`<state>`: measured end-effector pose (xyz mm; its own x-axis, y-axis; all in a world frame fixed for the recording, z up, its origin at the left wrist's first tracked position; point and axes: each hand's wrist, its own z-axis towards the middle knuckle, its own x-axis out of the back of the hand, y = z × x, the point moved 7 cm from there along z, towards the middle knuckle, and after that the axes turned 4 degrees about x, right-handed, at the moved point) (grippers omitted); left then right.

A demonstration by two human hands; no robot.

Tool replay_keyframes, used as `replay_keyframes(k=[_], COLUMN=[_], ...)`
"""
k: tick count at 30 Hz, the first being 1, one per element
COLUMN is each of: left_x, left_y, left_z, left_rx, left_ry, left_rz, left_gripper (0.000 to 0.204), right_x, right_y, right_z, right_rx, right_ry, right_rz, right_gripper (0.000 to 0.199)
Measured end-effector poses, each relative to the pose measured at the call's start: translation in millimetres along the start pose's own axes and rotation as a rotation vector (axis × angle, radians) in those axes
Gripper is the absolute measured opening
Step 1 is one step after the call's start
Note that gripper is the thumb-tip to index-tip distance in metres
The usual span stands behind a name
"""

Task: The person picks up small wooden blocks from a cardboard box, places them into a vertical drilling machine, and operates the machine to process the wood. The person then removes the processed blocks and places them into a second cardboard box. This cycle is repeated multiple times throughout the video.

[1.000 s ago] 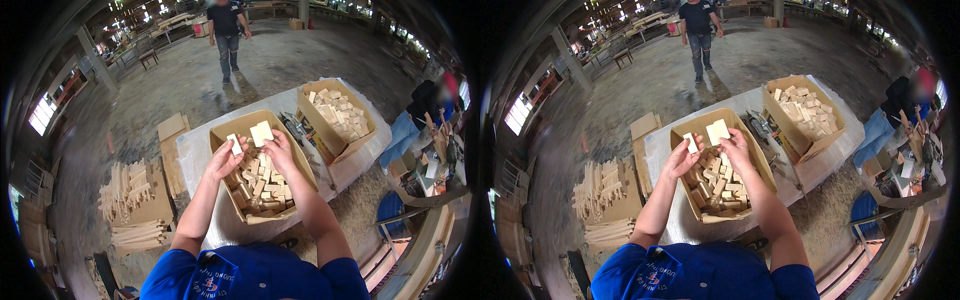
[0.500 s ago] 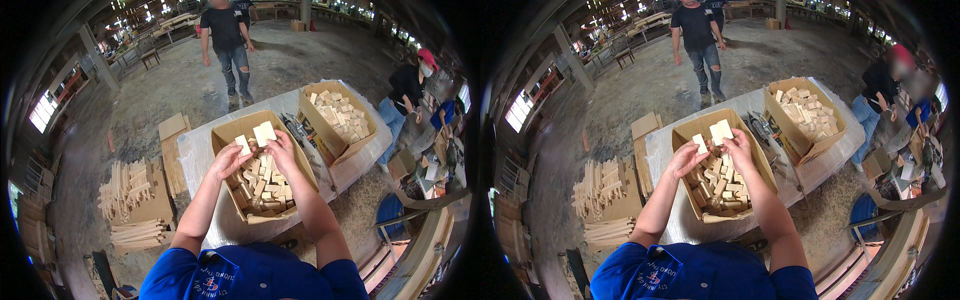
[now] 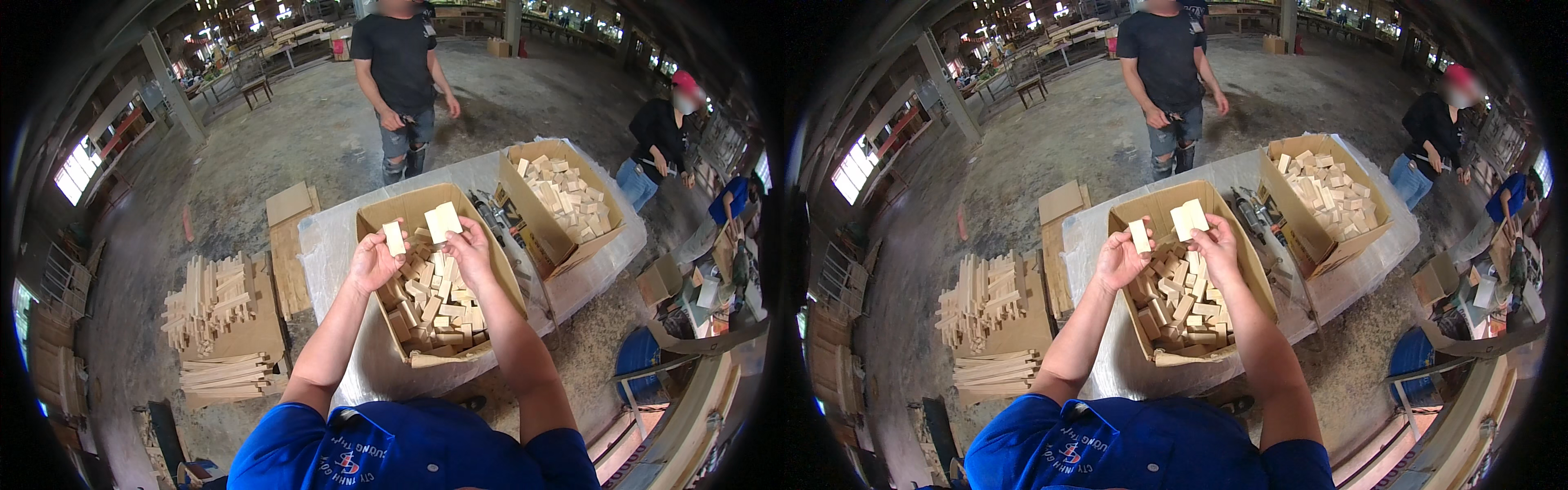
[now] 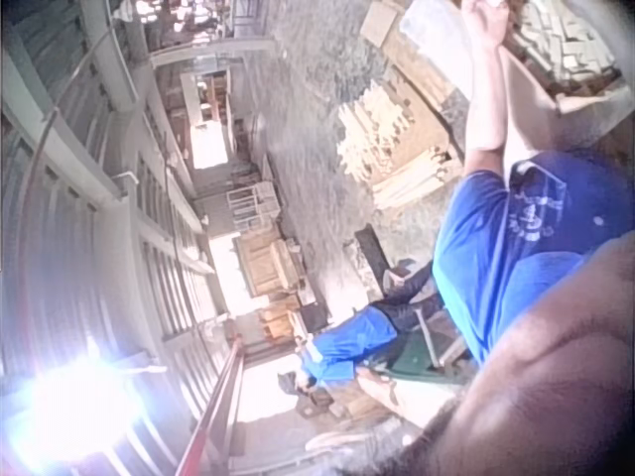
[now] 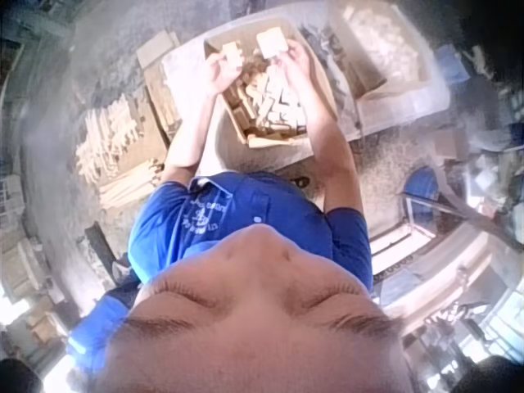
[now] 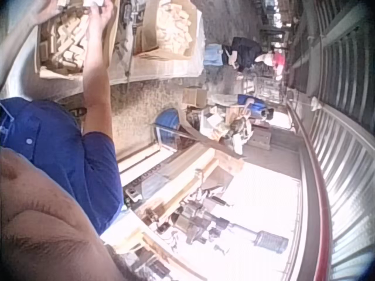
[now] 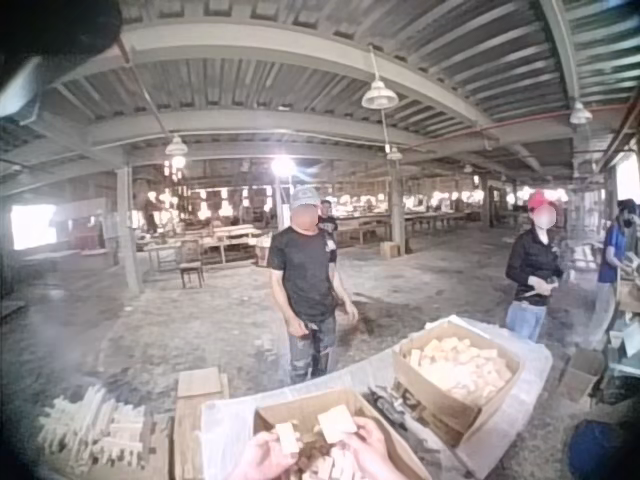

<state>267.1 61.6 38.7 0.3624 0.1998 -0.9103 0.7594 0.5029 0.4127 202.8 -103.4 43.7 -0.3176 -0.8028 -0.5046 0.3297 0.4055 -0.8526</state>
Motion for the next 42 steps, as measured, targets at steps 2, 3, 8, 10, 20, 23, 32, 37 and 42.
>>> replay_keyframes(k=[2, 3, 8, 10, 20, 23, 32, 37, 42], left_x=[-1, -1, 4, 1, -9, 2, 1, 3, 2], left_y=[1, 1, -1, -3, -27, -27, -24, -22, -15], left_z=[1, 0, -1, 2, 22, 21, 13, 10, 9], left_rx=[-0.005, -0.011, -0.086, -0.09, -0.059, -0.027, -0.06, -0.078, -0.235], left_ry=[-0.017, -0.014, 0.174, 0.228, 0.252, 0.311, 0.362, 0.459, 0.574], left_rz=[0.002, 0.008, 0.185, 0.313, 0.435, 0.426, 0.399, 0.461, 0.529], left_gripper=[0.041, 0.039, 0.028, 0.025, 0.032, 0.026, 0.035, 0.033, 0.031], right_x=[0, 0, -2, -2, -12, -10, -16, -22, -43], right_y=[0, 1, 0, 1, 3, 15, 15, 2, -8], right_z=[0, 1, 0, 0, -4, -5, -5, -16, -32], right_rx=[0.01, 0.014, 0.095, 0.107, 0.191, 0.067, 0.148, 0.288, 0.426], right_ry=[-0.001, -0.004, -0.036, -0.023, -0.157, -0.165, -0.227, -0.237, -0.218], right_rz=[-0.003, -0.001, -0.072, -0.146, -0.252, -0.327, -0.329, -0.724, -1.172], right_gripper=[0.042, 0.042, 0.042, 0.041, 0.041, 0.036, 0.027, 0.038, 0.073])
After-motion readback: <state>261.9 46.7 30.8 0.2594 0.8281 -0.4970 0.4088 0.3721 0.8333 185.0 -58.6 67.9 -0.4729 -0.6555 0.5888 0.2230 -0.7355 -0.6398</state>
